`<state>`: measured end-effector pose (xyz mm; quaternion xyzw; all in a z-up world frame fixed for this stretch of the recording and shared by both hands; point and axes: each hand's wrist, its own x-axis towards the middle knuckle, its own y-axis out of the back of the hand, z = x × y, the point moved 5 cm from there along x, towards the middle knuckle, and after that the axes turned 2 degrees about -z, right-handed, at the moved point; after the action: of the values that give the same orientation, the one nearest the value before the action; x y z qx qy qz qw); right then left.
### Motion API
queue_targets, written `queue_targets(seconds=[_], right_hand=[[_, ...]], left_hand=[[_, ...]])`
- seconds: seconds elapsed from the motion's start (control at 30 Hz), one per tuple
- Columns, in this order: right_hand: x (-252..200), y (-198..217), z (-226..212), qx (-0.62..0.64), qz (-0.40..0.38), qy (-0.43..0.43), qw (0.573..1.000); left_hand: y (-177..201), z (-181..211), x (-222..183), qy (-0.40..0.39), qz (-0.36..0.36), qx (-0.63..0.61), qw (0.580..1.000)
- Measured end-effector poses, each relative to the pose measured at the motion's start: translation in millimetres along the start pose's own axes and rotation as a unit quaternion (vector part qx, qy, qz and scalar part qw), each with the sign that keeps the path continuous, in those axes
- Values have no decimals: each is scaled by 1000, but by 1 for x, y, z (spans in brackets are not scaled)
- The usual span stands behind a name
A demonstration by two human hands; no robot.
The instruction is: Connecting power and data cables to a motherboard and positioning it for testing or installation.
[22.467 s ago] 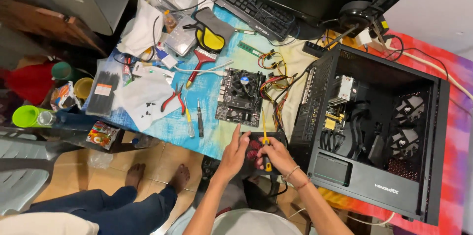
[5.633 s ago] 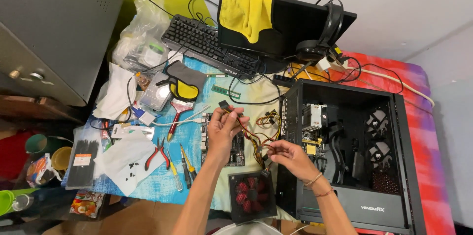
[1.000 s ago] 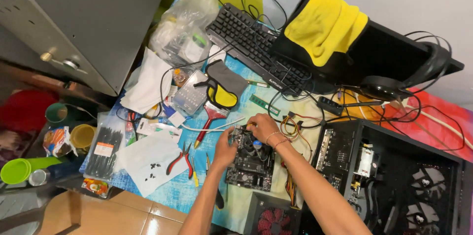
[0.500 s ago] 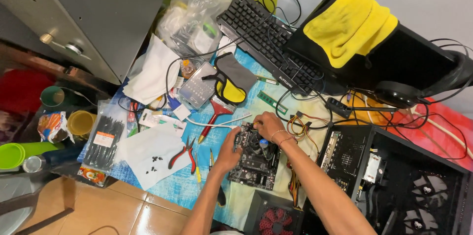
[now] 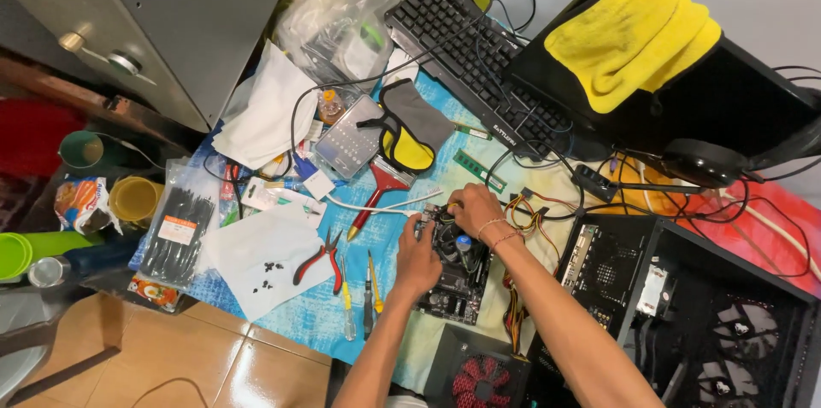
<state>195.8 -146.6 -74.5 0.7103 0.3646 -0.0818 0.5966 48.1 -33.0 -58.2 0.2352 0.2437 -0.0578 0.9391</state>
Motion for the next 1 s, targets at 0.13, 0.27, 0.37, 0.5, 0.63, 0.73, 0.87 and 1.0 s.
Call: queue_targets(seconds=[0.13,0.27,0.37,0.5,0.63,0.73,0.87,1.0], right_hand=[[2,-11,-1,10,1,14,1000],[7,-16,-8,-24,11,46,999],[14,-20,-10,-61,19,63,996],[17,-26,-11,-85,27,89,992],[17,-30,-12,-101,33,101,989],[11,-32,-19,-147,39,114,982],[8,-33,-15,-151,69,116,979],[8,-30,-14,-147,61,112,981]], left_hand=[[-5,-10,5,11,-7,14,1000],[-4,-15,2,-12,-13,-6,1000],[2,-7,-3,-20,-8,-15,1000],[-6,-15,0,-29,5,-28,999],[-5,-14,-1,-33,-1,-35,999],[-4,-13,-2,-35,2,-33,999],[-5,-13,-2,-31,0,-34,999],[-1,-9,-4,-30,-3,-50,998]])
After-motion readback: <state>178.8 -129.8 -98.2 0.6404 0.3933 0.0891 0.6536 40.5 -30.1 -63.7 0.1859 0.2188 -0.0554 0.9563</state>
